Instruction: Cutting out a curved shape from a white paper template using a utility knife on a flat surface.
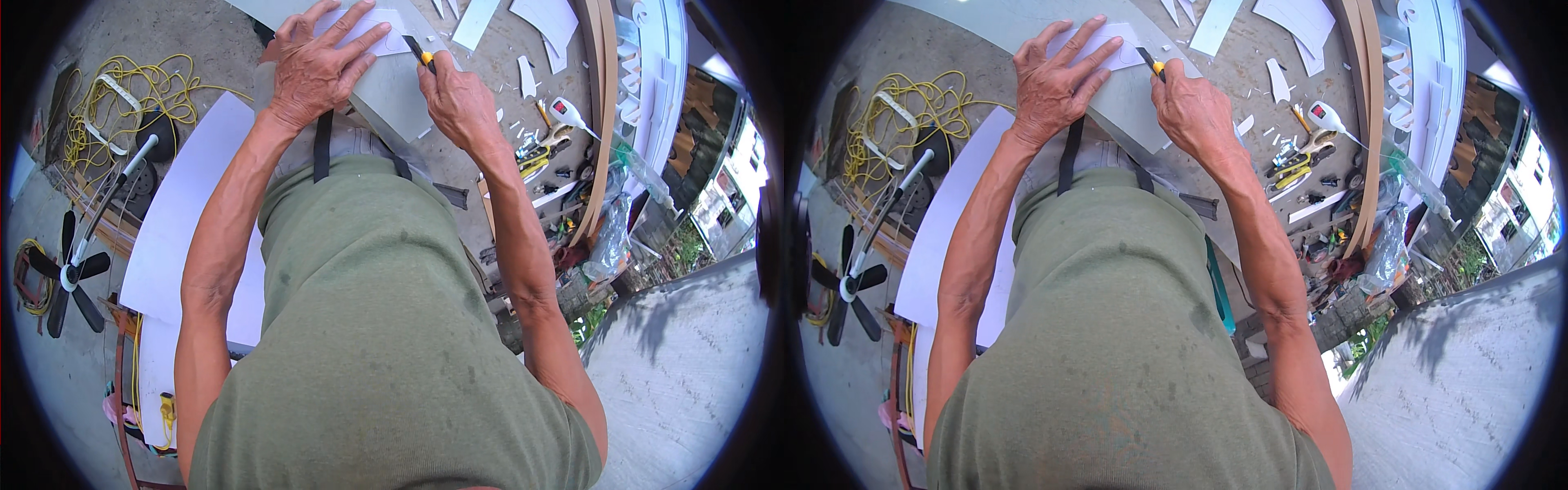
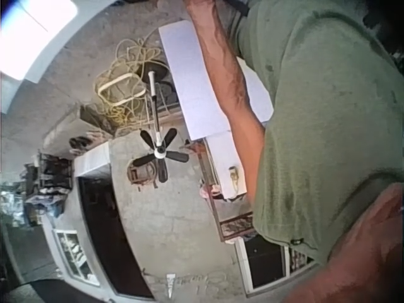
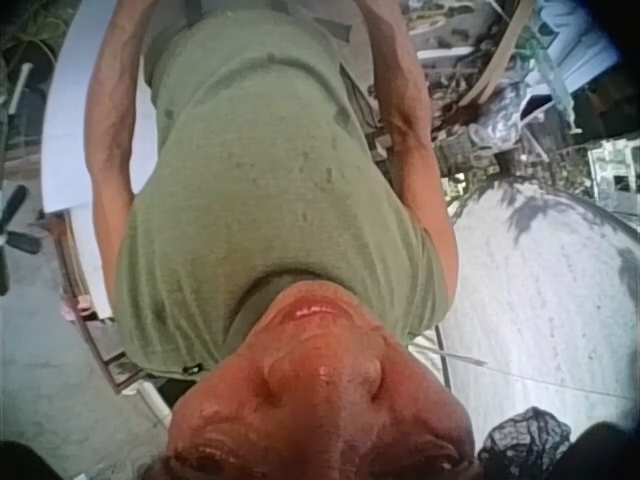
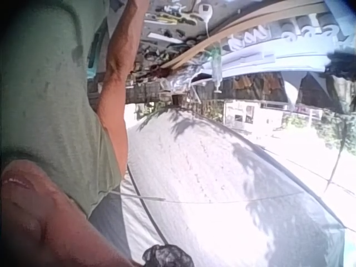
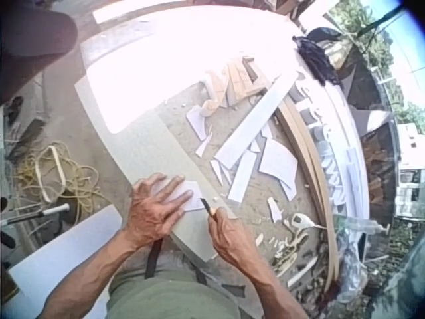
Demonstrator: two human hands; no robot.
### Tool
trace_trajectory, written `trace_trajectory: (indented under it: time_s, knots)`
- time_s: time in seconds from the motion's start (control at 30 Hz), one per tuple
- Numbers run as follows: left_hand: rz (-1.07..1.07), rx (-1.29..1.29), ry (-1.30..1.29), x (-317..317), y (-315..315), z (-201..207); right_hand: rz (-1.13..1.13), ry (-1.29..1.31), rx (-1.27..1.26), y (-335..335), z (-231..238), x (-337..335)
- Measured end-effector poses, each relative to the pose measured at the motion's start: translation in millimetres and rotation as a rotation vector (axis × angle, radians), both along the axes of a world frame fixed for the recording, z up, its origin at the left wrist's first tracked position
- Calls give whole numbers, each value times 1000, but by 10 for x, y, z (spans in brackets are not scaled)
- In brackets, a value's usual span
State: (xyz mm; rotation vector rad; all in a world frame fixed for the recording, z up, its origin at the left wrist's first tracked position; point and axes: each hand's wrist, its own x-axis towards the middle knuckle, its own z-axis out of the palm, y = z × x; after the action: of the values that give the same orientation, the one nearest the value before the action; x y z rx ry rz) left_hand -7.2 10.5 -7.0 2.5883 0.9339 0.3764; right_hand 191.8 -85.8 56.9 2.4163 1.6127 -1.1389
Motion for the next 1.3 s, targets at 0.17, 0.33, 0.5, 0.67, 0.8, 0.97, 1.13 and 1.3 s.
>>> trace_trajectory:
  time_s: [0.17,0.33,0.5,0.67,0.8,0.97,1.13,1.3]
  knots:
    - [0,28,32,2,1,-6,49,-63,-4,45,37,-39]
    - [9,54,47,-2,-3,-12,63,-116,-18,138,109,-159]
    - [5,57,49,-3,-16,-25,47,-108,-8,148,85,-190]
    - [-3,66,44,-3,6,-14,14,-114,-32,125,119,-304]
    - [-9,66,23,-1,25,-14,-8,-127,-21,115,107,-324]
    - [-15,56,21,-13,41,-12,83,-108,-57,171,178,-100]
    - [-21,43,20,-3,45,-7,124,-120,-72,182,177,-29]
    - [-20,52,5,-17,42,-30,174,-188,-11,185,152,-102]
